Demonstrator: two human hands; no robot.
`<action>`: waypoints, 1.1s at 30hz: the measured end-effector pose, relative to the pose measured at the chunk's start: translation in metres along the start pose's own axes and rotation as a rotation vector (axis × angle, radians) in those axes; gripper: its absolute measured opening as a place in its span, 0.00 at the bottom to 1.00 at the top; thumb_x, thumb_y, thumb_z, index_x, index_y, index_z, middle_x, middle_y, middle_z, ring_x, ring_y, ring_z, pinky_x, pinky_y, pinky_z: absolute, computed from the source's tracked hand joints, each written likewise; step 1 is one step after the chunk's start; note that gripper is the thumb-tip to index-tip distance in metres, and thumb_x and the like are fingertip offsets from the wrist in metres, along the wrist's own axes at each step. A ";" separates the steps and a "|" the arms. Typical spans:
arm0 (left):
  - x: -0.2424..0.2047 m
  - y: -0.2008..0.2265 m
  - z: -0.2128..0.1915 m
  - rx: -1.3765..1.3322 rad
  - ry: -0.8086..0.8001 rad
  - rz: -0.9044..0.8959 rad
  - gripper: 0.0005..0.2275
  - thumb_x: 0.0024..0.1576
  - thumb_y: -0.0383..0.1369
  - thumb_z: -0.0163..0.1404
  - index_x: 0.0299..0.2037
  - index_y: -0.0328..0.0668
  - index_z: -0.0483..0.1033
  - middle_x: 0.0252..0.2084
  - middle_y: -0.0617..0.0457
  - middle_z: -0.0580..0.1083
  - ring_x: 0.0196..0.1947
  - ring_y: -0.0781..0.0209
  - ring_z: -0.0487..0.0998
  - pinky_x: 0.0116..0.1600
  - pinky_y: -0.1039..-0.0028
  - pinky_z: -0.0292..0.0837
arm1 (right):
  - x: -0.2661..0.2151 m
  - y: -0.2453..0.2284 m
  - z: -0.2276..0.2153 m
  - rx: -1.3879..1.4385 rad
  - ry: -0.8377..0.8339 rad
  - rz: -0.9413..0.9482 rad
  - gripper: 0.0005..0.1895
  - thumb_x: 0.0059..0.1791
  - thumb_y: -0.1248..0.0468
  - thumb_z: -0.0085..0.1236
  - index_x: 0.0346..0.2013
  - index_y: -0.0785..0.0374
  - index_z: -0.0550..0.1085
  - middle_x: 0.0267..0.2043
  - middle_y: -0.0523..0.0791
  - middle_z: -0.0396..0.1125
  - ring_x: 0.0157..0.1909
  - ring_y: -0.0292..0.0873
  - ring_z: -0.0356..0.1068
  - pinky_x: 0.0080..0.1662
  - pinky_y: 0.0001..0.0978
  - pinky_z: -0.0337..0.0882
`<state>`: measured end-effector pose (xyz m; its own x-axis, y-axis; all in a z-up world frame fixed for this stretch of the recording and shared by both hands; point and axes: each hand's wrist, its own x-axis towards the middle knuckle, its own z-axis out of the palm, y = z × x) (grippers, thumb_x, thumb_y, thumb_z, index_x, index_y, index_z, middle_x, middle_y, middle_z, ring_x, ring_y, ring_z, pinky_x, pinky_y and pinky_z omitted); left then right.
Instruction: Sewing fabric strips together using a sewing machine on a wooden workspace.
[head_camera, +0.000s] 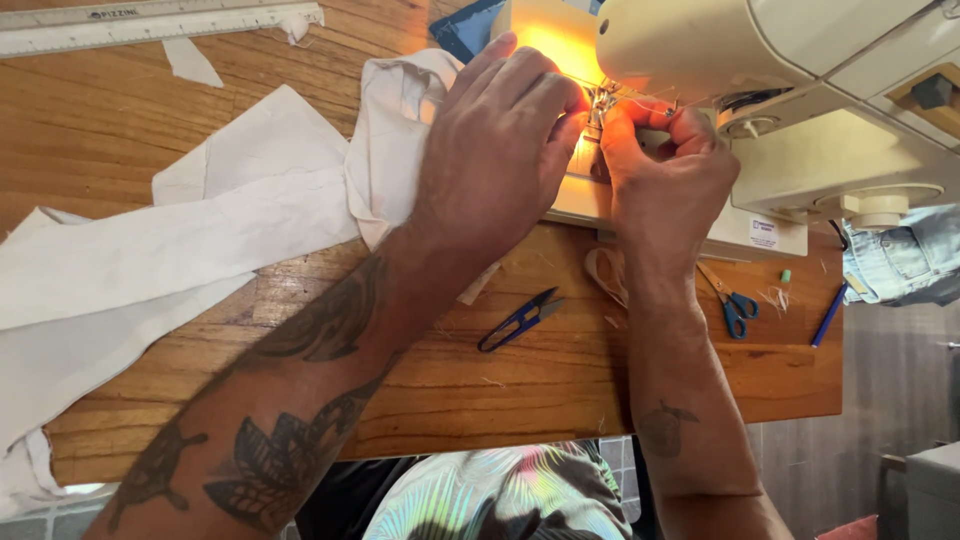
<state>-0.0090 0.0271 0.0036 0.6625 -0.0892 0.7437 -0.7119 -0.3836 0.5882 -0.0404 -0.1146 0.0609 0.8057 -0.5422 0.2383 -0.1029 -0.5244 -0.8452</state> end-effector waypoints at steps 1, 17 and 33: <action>0.000 0.000 0.000 0.000 0.000 0.000 0.06 0.67 0.26 0.64 0.45 0.41 0.78 0.45 0.50 0.76 0.48 0.45 0.80 0.80 0.50 0.67 | 0.001 0.001 0.000 0.000 0.000 0.000 0.02 0.50 0.70 0.67 0.35 0.61 0.85 0.21 0.45 0.77 0.21 0.33 0.74 0.28 0.28 0.80; 0.006 -0.002 0.003 0.008 0.005 0.022 0.09 0.62 0.26 0.69 0.43 0.34 0.80 0.44 0.46 0.74 0.47 0.40 0.76 0.66 0.48 0.73 | 0.004 0.010 -0.001 -0.001 -0.011 -0.074 0.02 0.51 0.70 0.66 0.35 0.60 0.83 0.24 0.43 0.79 0.22 0.33 0.77 0.28 0.28 0.81; 0.016 -0.008 0.016 0.075 -0.097 -0.148 0.17 0.63 0.29 0.66 0.28 0.32 0.71 0.37 0.48 0.70 0.39 0.42 0.72 0.41 0.50 0.71 | 0.006 -0.001 -0.019 -0.079 -0.146 0.006 0.05 0.56 0.61 0.71 0.44 0.55 0.90 0.24 0.28 0.58 0.30 0.27 0.55 0.34 0.25 0.61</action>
<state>0.0112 0.0142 0.0061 0.7805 -0.1136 0.6148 -0.5884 -0.4660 0.6608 -0.0469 -0.1302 0.0722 0.8807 -0.4471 0.1565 -0.1489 -0.5748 -0.8046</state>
